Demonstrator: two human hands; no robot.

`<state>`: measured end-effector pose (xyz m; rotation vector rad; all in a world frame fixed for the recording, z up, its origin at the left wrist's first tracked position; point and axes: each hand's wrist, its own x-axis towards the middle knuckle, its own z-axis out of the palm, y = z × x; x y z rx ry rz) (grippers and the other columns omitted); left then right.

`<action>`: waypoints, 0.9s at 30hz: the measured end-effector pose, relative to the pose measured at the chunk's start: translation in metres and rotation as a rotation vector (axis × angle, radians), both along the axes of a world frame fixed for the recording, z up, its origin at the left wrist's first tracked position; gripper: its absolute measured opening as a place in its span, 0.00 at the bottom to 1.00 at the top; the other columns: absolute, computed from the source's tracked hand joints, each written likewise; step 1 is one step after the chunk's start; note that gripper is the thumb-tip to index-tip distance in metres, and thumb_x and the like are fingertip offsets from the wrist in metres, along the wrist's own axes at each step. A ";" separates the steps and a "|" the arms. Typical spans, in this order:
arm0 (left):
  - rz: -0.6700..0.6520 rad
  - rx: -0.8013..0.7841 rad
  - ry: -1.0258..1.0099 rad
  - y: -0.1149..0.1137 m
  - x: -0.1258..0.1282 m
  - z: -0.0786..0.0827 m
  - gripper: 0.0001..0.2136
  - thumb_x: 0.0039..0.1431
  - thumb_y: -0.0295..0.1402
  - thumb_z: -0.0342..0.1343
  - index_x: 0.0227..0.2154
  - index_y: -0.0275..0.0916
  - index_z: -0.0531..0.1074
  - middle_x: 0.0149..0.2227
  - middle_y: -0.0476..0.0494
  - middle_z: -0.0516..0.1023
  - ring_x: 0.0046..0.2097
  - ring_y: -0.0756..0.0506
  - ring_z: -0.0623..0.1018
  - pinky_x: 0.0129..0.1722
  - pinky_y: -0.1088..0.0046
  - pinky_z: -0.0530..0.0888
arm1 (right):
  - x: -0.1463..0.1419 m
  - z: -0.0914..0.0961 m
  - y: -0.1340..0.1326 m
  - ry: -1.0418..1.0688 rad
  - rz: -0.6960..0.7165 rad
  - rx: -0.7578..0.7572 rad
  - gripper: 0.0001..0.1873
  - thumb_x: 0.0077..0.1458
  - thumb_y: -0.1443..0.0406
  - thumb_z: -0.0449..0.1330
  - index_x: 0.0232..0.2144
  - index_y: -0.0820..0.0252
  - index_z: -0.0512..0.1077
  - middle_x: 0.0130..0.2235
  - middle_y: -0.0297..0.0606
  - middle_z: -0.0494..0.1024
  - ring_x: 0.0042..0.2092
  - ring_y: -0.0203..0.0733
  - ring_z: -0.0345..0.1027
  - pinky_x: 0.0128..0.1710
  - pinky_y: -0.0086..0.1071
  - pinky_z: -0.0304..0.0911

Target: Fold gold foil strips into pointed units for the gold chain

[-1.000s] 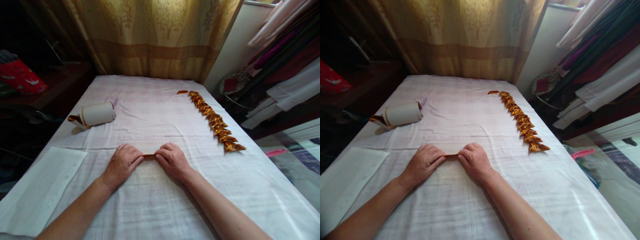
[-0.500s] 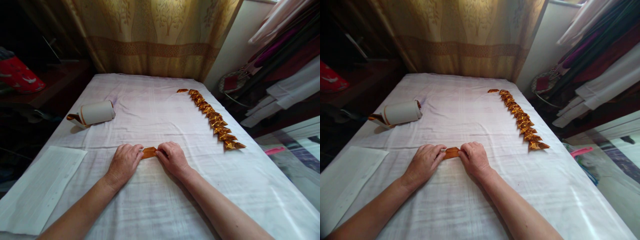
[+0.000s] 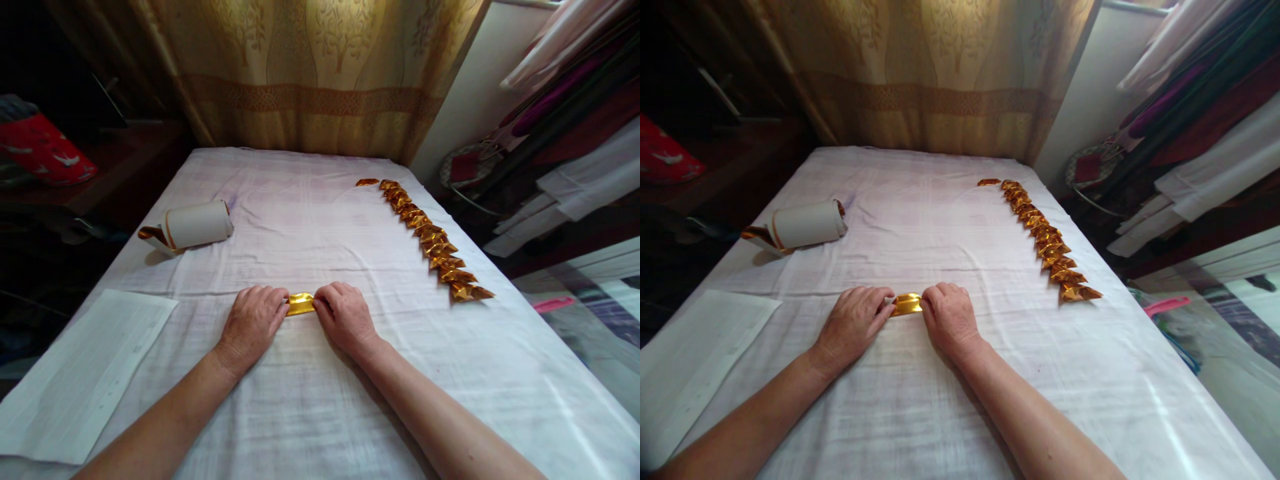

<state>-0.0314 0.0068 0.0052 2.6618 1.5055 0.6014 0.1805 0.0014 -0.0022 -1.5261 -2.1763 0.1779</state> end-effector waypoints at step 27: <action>-0.030 -0.076 -0.027 0.000 -0.001 0.001 0.06 0.66 0.35 0.53 0.39 0.43 0.74 0.37 0.46 0.76 0.41 0.43 0.74 0.42 0.64 0.66 | 0.003 0.010 -0.024 -0.263 0.153 -0.175 0.31 0.67 0.54 0.52 0.67 0.59 0.57 0.69 0.44 0.57 0.70 0.52 0.46 0.68 0.58 0.42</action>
